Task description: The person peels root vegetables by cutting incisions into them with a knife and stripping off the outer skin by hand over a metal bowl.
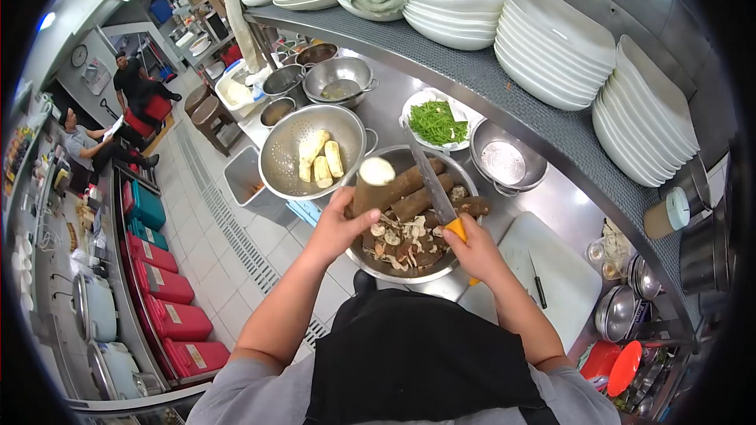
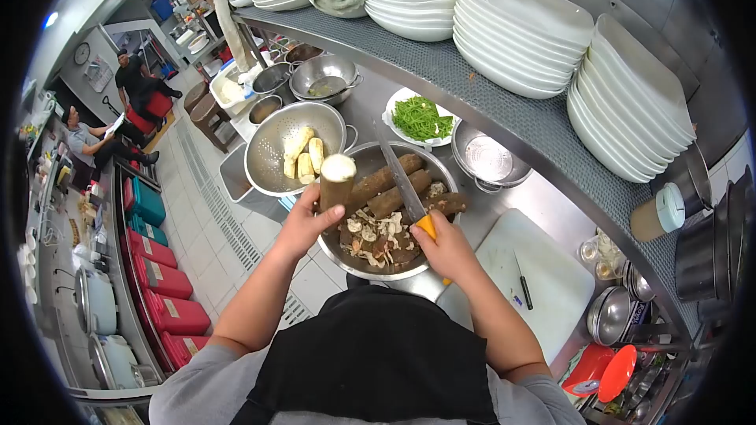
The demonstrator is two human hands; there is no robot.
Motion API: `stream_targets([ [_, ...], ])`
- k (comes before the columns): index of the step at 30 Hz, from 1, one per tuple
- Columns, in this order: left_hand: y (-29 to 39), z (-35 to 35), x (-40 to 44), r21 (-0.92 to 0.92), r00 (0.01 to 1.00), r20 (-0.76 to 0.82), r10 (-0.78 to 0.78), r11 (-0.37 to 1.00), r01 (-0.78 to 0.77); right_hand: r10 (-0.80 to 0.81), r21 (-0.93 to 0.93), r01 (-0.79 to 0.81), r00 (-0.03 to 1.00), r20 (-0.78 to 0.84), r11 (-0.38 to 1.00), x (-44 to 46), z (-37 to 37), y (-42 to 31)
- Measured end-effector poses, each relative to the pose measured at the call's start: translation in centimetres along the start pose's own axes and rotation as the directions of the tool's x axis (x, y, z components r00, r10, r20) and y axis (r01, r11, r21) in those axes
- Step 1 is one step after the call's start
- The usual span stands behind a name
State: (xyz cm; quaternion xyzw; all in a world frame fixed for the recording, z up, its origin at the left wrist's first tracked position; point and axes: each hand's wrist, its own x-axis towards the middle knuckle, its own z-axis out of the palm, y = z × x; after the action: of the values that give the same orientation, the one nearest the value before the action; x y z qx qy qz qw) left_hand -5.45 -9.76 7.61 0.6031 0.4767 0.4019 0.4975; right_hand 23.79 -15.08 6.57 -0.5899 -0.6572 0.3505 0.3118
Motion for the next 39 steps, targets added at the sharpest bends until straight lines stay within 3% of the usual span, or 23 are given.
stream_targets([
  [2, 1.9, 1.1, 0.6, -0.291, 0.994, -0.046, -0.098, 0.953, 0.080, 0.037, -0.003, -0.037, 0.999, 0.016, 0.999, -0.6, -0.2, -0.3],
  [3, 2.2, 1.8, 1.1, -0.494, 0.990, -0.082, -0.111, 0.868, 0.056, 0.027, -0.004, -0.027, 1.000, 0.011, 1.000, -0.9, -0.3, -0.6],
  [5, 1.1, 1.6, 1.7, -0.650, 0.983, 0.000, -0.186, 0.747, 0.141, 0.026, -0.008, -0.026, 1.000, -0.005, 1.000, -1.5, -0.4, -0.8],
  [9, 0.0, 2.4, 1.0, -0.735, 0.946, -0.003, -0.323, 0.643, 0.217, 0.012, 0.006, -0.012, 1.000, -0.009, 1.000, -2.0, -0.1, -1.6],
  [13, -1.3, 4.0, -0.1, -0.774, 0.922, -0.128, -0.365, 0.618, 0.137, -0.031, -0.048, 0.027, 0.997, -0.072, 0.998, -1.7, 0.9, -2.6],
  [16, -1.4, 2.9, -0.5, -0.932, 0.941, 0.009, -0.339, 0.339, 0.131, -0.022, -0.083, 0.021, 1.000, -0.004, 0.996, -1.7, 1.4, -2.5],
  [17, -1.4, 3.0, -0.6, -0.932, 0.941, 0.010, -0.339, 0.337, 0.132, -0.021, -0.085, 0.021, 1.000, -0.004, 0.996, -1.8, 1.6, -2.3],
  [19, -1.7, 3.3, -1.1, -0.841, 0.911, -0.166, -0.377, 0.537, 0.069, -0.126, -0.150, 0.114, 0.989, -0.072, 0.982, -1.9, 2.0, -1.9],
  [32, -1.7, 4.9, -3.6, -0.834, 0.863, -0.246, -0.440, 0.550, 0.042, -0.155, -0.318, 0.153, 0.988, 0.018, 0.936, -2.9, 0.7, -5.9],
  [34, -1.9, 5.2, -3.9, -0.841, 0.855, -0.245, -0.457, 0.539, 0.047, -0.313, -0.181, 0.281, 0.934, -0.175, 0.942, -3.1, -0.1, -7.8],
  [35, -1.9, 5.3, -4.0, -0.846, 0.852, -0.237, -0.467, 0.530, 0.056, -0.310, -0.182, 0.279, 0.935, -0.175, 0.943, -2.8, 0.6, -7.1],
  [38, -1.4, 5.6, -3.9, -0.862, 0.862, -0.206, -0.463, 0.503, 0.063, 0.032, -0.340, 0.006, 0.994, 0.105, 0.940, -1.7, 4.4, -0.5],
  [39, -1.2, 5.2, -3.7, -0.861, 0.865, -0.205, -0.458, 0.504, 0.063, 0.030, -0.340, 0.006, 0.995, 0.100, 0.940, -2.1, 4.2, -0.9],
])
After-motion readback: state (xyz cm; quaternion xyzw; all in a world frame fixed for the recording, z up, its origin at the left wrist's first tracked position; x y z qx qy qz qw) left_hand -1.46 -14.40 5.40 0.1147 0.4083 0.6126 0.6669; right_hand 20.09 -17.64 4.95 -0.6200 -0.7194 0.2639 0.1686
